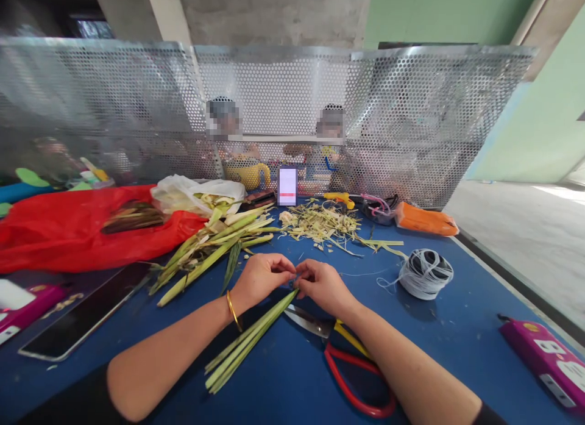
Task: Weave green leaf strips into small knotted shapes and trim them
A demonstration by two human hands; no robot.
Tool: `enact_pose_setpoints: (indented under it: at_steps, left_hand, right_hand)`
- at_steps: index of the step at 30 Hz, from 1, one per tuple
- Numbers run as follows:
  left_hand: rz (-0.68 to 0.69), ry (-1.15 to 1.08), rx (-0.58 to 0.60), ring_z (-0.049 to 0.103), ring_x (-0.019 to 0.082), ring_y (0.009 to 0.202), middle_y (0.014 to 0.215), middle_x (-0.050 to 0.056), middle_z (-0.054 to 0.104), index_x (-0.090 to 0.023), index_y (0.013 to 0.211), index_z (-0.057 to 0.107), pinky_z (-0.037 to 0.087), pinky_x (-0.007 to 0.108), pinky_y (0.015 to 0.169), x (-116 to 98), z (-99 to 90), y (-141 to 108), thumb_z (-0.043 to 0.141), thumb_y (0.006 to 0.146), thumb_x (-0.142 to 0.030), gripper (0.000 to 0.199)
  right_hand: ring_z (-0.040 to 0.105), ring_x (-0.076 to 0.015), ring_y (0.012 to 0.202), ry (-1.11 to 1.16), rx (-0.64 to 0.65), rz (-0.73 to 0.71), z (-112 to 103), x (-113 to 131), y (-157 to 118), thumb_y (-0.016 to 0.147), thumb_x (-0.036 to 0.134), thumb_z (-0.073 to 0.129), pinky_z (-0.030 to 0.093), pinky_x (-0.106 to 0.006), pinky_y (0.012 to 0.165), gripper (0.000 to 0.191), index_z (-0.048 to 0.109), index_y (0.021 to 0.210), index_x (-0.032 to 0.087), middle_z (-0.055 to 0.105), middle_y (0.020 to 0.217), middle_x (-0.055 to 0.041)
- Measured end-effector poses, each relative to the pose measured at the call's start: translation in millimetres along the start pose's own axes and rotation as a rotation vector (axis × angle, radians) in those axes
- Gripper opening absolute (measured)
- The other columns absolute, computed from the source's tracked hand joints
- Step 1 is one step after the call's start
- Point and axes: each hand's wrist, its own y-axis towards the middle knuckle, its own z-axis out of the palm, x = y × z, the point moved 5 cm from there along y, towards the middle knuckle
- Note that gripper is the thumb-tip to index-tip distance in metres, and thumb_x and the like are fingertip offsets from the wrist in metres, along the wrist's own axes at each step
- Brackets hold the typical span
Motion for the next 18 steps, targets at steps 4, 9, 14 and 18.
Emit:
enact_pose_setpoints:
  at_steps: [4,9,14,18]
  left_hand:
    - [-0.084,-0.127,0.003,0.061,0.012,0.057,0.064,0.0,0.069,-0.015,0.07,0.068,0.047,0.021,0.056,7.0,2.8,2.1,0.066,0.066,-0.011,0.006]
    - [-0.09,-0.138,0.012,0.059,0.011,0.054,0.06,0.0,0.066,-0.015,0.069,0.068,0.046,0.021,0.055,8.2,1.4,2.8,0.067,0.065,-0.011,0.006]
    - [-0.117,-0.175,0.03,0.056,0.01,0.05,0.057,-0.001,0.064,-0.015,0.068,0.067,0.045,0.021,0.053,10.4,1.5,3.9,0.068,0.065,-0.012,0.004]
    - [-0.138,-0.17,0.052,0.057,0.01,0.051,0.059,-0.001,0.066,-0.015,0.07,0.067,0.046,0.021,0.053,12.5,2.0,4.2,0.068,0.065,-0.014,0.005]
  right_hand:
    - [0.064,-0.0143,0.056,0.033,0.01,0.005,1.0,-1.7,0.4,0.069,0.024,0.062,0.048,-0.025,0.056,0.015,0.06,0.083,0.019,0.067,0.066,0.0022]
    - [0.064,-0.0133,0.057,0.072,0.012,0.018,0.6,-3.2,0.3,0.069,0.025,0.062,0.05,-0.025,0.058,0.016,0.061,0.084,0.018,0.069,0.07,0.001]
    - [0.064,-0.0129,0.057,0.095,0.004,0.024,-0.3,-3.5,0.7,0.067,0.022,0.062,0.05,-0.025,0.059,0.016,0.061,0.083,0.018,0.069,0.07,0.0011]
    - [0.065,-0.0129,0.056,0.107,-0.017,0.035,-1.6,-7.2,2.8,0.066,0.021,0.061,0.051,-0.024,0.056,0.017,0.059,0.083,0.019,0.069,0.068,0.0018]
